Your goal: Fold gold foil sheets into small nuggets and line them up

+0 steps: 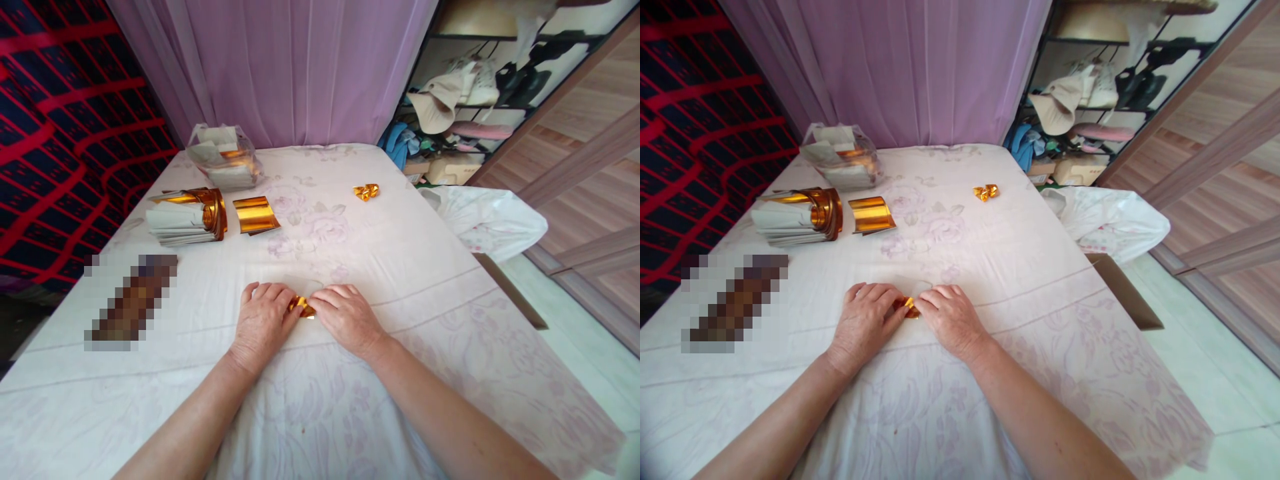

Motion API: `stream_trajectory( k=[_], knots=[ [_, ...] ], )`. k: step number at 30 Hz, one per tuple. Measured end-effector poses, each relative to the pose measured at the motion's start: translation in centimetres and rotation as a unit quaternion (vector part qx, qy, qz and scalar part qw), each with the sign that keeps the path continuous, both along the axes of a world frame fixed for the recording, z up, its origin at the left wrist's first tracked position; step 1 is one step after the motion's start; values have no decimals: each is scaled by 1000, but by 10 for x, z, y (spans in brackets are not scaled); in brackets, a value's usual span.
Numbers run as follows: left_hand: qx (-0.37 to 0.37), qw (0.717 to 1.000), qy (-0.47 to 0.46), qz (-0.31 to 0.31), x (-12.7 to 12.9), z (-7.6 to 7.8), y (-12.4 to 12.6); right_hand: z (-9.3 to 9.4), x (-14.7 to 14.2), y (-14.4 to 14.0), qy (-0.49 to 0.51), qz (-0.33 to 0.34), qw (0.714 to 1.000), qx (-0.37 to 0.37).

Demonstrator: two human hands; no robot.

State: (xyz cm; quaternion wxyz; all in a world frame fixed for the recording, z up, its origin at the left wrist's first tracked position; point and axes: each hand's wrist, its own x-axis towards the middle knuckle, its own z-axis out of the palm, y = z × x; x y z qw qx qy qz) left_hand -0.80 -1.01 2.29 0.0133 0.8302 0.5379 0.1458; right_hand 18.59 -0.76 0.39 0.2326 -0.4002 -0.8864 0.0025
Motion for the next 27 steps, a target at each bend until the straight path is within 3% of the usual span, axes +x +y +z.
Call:
stream_trajectory(
  k=[9,14,27],
  knots=[
    [-13,999,-23,24,3,0,1,-2,2,0,3,-19,1000,15],
    [-15,999,-28,32,6,-2,2,-4,4,3,41,-13,998,-39],
    [-48,997,-64,17,-1,-2,1,-7,-3,11,121,-75,980,-136]
  ],
)
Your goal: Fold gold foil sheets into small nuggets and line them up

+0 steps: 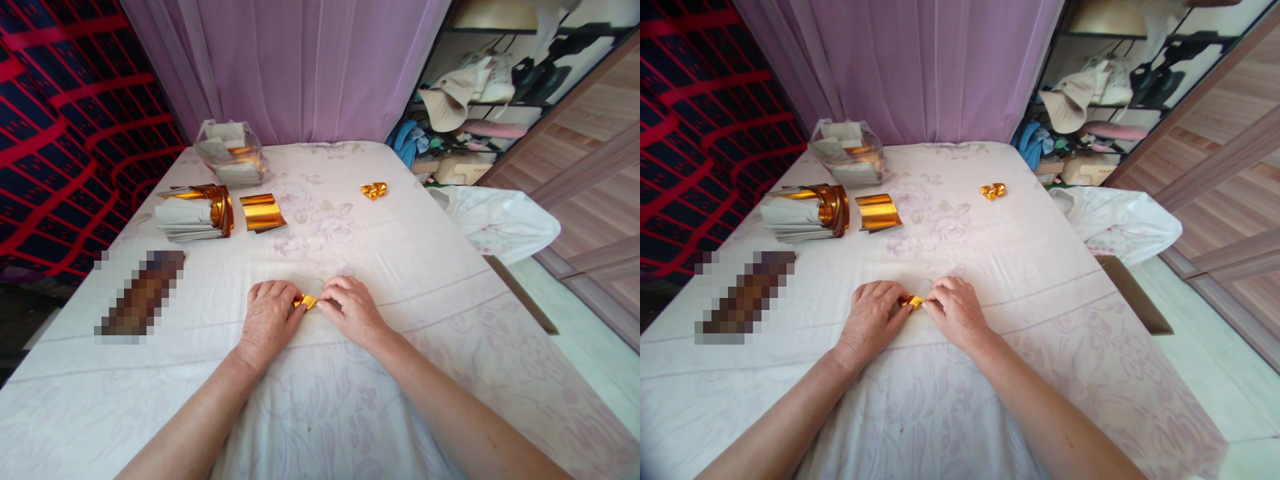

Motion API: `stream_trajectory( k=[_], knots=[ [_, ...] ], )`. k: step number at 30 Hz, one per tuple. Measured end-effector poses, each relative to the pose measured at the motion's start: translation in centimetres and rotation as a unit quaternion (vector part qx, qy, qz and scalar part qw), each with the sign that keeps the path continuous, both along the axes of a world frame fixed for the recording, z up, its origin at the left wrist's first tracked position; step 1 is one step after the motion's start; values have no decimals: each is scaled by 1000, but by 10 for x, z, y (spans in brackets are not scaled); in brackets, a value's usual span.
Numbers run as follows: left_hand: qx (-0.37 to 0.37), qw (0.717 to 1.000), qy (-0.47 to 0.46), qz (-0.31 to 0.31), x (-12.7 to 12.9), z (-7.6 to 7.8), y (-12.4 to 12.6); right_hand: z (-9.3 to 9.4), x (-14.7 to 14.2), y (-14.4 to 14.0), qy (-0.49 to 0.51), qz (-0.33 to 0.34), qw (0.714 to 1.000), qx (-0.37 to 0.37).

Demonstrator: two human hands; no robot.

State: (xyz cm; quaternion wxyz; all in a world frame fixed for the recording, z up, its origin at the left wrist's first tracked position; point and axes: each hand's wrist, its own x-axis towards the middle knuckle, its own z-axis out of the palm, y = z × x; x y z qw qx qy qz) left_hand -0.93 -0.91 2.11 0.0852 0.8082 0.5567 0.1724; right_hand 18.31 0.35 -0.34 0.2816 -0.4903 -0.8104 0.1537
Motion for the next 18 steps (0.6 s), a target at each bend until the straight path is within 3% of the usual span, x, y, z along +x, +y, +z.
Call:
stream_trajectory(
  k=[18],
  knots=[
    [15,1000,-5,11,3,-3,-1,4,-9,1,4,-55,998,-3]
  ],
)
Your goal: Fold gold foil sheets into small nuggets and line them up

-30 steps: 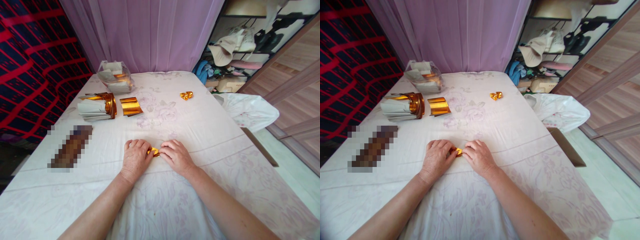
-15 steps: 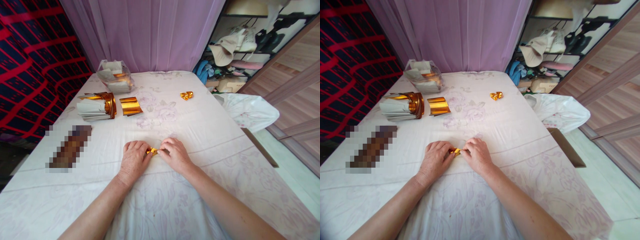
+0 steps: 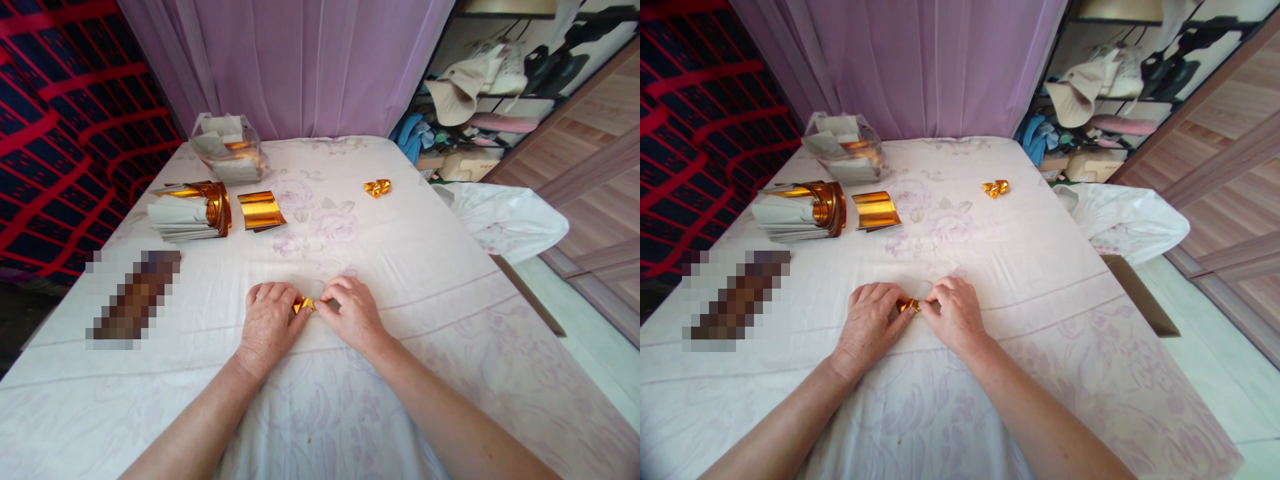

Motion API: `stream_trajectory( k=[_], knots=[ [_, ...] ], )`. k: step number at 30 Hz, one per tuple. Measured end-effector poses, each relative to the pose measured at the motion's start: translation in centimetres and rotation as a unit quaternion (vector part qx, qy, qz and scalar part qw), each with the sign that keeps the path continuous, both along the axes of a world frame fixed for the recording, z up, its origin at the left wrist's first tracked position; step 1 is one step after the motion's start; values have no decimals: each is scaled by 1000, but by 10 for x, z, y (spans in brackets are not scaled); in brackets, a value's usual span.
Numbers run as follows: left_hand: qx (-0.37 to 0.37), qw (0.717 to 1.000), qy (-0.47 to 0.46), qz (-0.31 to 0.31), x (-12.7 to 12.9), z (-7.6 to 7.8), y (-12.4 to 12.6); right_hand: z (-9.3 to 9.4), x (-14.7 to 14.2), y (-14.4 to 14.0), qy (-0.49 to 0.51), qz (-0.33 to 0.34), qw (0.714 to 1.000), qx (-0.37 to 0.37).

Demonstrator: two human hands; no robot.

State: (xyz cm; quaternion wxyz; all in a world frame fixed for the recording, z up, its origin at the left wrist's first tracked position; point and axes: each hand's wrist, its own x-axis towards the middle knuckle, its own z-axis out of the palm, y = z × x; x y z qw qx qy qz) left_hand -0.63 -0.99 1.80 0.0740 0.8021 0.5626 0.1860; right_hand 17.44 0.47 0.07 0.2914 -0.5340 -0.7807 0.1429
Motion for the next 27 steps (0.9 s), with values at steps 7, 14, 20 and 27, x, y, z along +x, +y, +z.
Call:
stream_trajectory(
  k=[7,14,20,27],
  knots=[
    [-8,1000,1,4,0,1,0,-2,0,-2,3,-2,1000,-3],
    [-15,1000,-8,12,2,1,0,-2,-3,-3,-1,-16,1000,1],
    [-16,1000,-5,16,3,3,0,-3,-5,-4,-8,-26,1000,-2],
    [-20,1000,-3,16,3,1,0,-3,-5,-6,-23,-34,999,-4]
  ],
)
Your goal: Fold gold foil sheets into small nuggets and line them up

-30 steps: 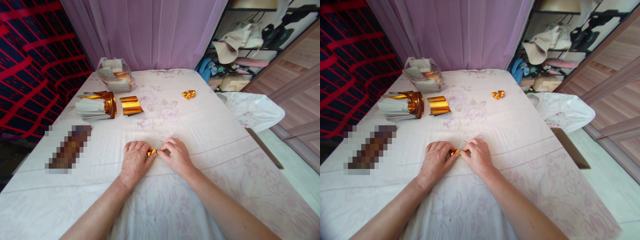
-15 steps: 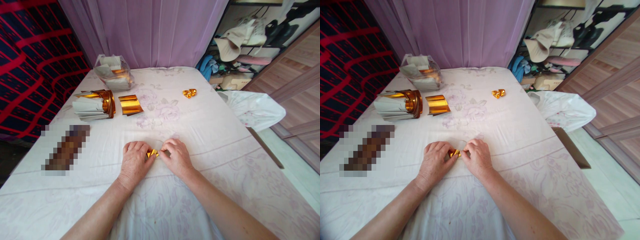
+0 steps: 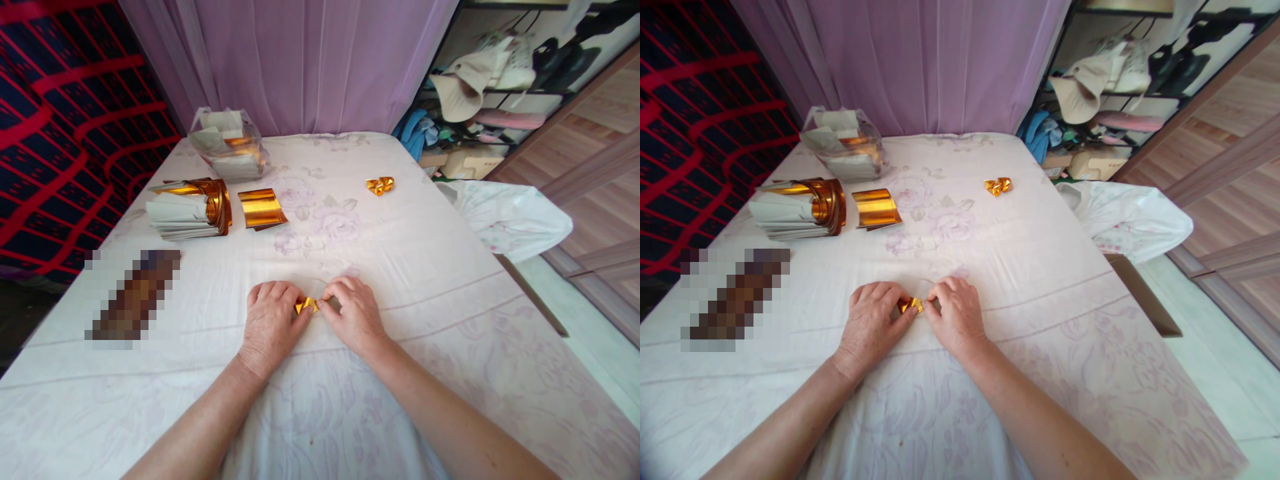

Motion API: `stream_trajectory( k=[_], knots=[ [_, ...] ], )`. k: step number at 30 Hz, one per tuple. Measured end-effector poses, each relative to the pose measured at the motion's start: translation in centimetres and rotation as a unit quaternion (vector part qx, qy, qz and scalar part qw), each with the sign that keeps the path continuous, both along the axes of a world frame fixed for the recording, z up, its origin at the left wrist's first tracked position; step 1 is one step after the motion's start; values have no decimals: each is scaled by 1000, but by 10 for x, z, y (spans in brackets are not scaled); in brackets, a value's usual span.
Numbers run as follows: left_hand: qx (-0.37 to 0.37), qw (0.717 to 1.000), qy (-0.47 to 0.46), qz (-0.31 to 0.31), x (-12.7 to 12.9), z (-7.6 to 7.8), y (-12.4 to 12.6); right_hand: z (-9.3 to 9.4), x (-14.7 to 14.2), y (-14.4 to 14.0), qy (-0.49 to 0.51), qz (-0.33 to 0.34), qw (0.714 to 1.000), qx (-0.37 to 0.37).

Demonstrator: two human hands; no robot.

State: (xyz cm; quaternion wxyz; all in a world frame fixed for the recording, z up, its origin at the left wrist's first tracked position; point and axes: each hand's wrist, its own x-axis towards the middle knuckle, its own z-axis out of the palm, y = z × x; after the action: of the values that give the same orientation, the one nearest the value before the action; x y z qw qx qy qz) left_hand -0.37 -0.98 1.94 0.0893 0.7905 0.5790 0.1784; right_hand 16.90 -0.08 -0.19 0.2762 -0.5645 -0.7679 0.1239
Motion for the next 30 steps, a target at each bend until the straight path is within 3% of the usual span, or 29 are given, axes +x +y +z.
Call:
stream_trajectory(
  k=[10,24,30],
  knots=[
    [-4,1000,-3,1,-1,-2,0,1,5,2,0,32,999,-18],
    [-5,1000,-6,7,0,-2,0,0,3,3,7,23,999,-32],
    [-1,1000,-6,4,0,-1,0,4,6,-6,18,65,997,35]
  ],
)
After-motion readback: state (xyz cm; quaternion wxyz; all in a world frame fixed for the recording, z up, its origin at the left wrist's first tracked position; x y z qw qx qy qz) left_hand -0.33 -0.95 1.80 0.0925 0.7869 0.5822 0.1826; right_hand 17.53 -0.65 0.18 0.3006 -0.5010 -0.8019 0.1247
